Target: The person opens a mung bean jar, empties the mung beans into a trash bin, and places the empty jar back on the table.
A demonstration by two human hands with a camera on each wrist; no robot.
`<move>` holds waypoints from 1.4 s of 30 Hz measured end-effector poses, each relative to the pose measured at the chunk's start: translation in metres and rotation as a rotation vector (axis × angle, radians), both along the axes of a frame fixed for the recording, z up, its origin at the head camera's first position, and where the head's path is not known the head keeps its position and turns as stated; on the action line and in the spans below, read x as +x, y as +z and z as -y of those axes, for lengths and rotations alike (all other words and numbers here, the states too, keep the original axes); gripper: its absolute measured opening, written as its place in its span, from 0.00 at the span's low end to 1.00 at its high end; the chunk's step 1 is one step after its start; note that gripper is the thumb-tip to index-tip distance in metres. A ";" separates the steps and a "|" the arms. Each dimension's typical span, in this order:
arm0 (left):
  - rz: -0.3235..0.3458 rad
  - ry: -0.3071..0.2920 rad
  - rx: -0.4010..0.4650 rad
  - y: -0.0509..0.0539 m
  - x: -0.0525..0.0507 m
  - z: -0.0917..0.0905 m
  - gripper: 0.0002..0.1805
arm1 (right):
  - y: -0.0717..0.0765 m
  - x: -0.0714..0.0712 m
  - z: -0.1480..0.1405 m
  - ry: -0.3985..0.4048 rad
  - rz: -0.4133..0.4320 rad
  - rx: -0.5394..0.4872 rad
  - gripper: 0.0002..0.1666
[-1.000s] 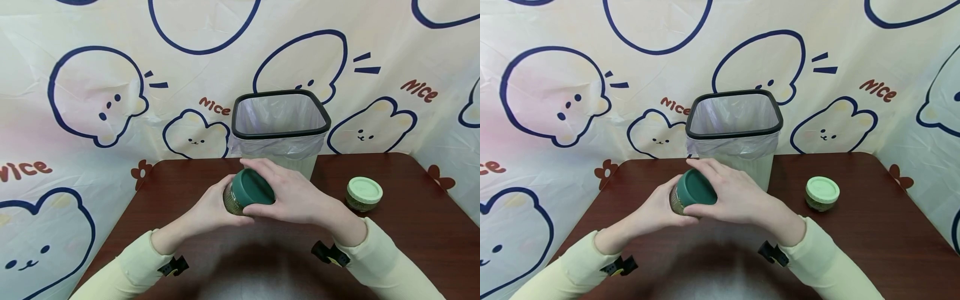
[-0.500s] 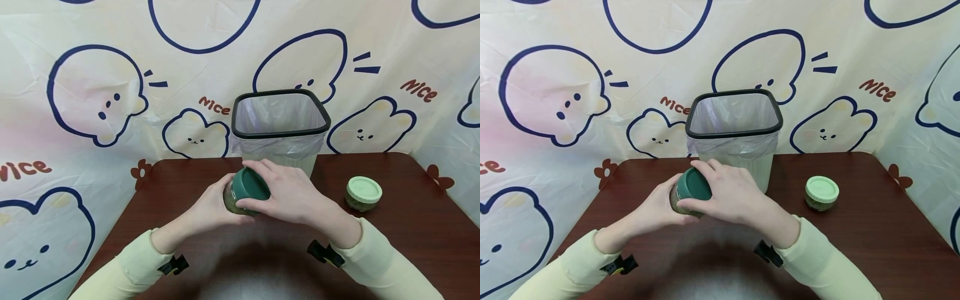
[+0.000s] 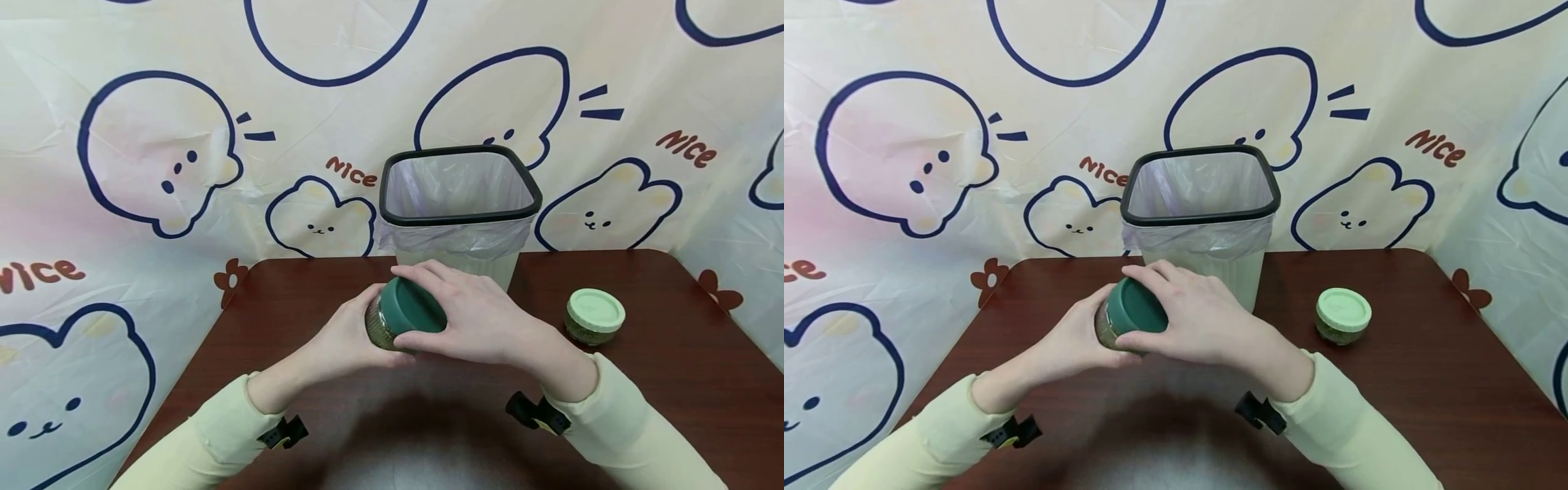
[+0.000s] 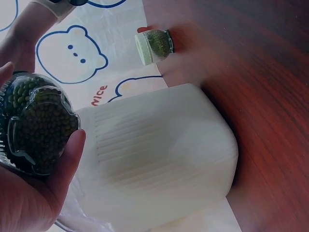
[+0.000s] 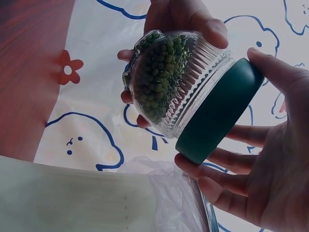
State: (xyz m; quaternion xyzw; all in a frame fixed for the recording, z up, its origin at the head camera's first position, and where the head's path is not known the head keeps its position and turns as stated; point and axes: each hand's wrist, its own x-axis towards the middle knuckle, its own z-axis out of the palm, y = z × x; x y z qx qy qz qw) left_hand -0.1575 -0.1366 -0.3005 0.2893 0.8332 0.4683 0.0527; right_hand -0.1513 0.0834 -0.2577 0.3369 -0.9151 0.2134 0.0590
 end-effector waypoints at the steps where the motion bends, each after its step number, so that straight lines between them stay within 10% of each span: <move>1: -0.001 -0.001 -0.001 0.000 0.000 0.000 0.44 | 0.000 0.000 -0.001 0.007 0.003 -0.004 0.47; 26: 0.010 0.016 0.007 0.001 -0.001 -0.002 0.44 | 0.001 -0.001 0.004 -0.078 -0.032 0.028 0.46; 42: -0.025 0.017 -0.020 0.004 0.001 0.000 0.44 | -0.002 -0.001 -0.001 0.016 -0.023 -0.014 0.46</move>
